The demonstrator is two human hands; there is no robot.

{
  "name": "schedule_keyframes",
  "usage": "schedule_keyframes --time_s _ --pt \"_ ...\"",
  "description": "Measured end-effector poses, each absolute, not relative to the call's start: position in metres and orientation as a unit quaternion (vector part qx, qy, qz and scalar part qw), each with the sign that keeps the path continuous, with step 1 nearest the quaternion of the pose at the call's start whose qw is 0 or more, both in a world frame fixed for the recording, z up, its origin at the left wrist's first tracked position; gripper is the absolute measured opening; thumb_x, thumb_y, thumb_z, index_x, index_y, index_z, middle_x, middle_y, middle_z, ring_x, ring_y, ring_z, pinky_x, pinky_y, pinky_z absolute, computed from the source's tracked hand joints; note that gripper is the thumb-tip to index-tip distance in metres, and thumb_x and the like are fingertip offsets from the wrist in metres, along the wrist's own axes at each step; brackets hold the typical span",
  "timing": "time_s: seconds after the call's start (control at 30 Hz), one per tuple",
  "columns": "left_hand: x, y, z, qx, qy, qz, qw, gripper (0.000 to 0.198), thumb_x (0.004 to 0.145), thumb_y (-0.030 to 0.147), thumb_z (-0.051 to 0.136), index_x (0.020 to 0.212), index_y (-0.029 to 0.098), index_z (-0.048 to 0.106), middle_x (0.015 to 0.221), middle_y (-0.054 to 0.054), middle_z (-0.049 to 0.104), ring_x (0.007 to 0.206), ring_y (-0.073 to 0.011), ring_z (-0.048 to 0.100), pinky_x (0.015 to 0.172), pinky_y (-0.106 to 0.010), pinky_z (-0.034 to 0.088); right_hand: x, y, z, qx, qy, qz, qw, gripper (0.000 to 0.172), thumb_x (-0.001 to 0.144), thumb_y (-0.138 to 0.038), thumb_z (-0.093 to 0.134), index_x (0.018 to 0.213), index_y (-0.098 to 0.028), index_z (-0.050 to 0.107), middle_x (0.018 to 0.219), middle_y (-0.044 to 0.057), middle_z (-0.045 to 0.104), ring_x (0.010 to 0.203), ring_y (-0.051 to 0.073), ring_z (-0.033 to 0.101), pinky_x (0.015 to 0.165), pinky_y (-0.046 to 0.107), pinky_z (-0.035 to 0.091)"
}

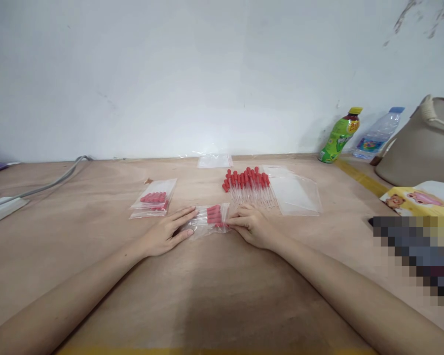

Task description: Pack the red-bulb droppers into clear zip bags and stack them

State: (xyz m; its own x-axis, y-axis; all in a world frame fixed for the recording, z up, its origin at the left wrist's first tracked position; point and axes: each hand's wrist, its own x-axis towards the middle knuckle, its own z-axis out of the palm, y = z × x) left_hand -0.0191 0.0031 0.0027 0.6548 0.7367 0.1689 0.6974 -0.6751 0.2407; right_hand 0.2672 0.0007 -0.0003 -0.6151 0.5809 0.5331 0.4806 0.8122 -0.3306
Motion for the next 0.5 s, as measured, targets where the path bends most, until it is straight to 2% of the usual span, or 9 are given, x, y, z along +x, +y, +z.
schedule_keyframes --time_s 0.23,0.4,0.5 --pt "-0.018 0.002 0.004 0.908 0.392 0.129 0.076 0.049 0.092 0.042 0.036 0.137 0.022 0.031 0.143 -0.005 0.031 0.132 -0.0198 0.028 0.108 -0.038 0.028 0.262 0.009 -0.002 -0.251 -0.910 0.017 0.331 0.022 0.085 -0.018 0.045 0.085 -0.022 0.068 0.080 0.005 0.067 0.078 0.017 0.056 0.071 0.033 0.041" --pt "-0.018 0.002 0.004 0.905 0.398 0.127 0.077 0.049 0.092 0.042 0.036 0.137 0.022 0.032 0.143 -0.005 0.031 0.131 -0.0198 0.028 0.107 -0.038 0.028 0.255 -0.007 0.008 -0.328 -0.873 0.151 0.328 0.015 0.083 -0.025 0.053 0.087 -0.021 0.067 0.085 0.005 0.067 0.083 0.017 0.057 0.078 0.034 0.042" --pt "-0.017 0.002 0.003 0.907 0.394 0.129 0.075 0.049 0.092 0.041 0.037 0.137 0.022 0.031 0.143 -0.006 0.030 0.132 -0.0201 0.027 0.107 -0.038 0.028 0.249 -0.013 0.010 -0.377 -0.840 0.216 0.325 0.019 0.082 -0.035 0.055 0.085 -0.022 0.068 0.081 0.003 0.066 0.078 0.016 0.057 0.072 0.031 0.044"
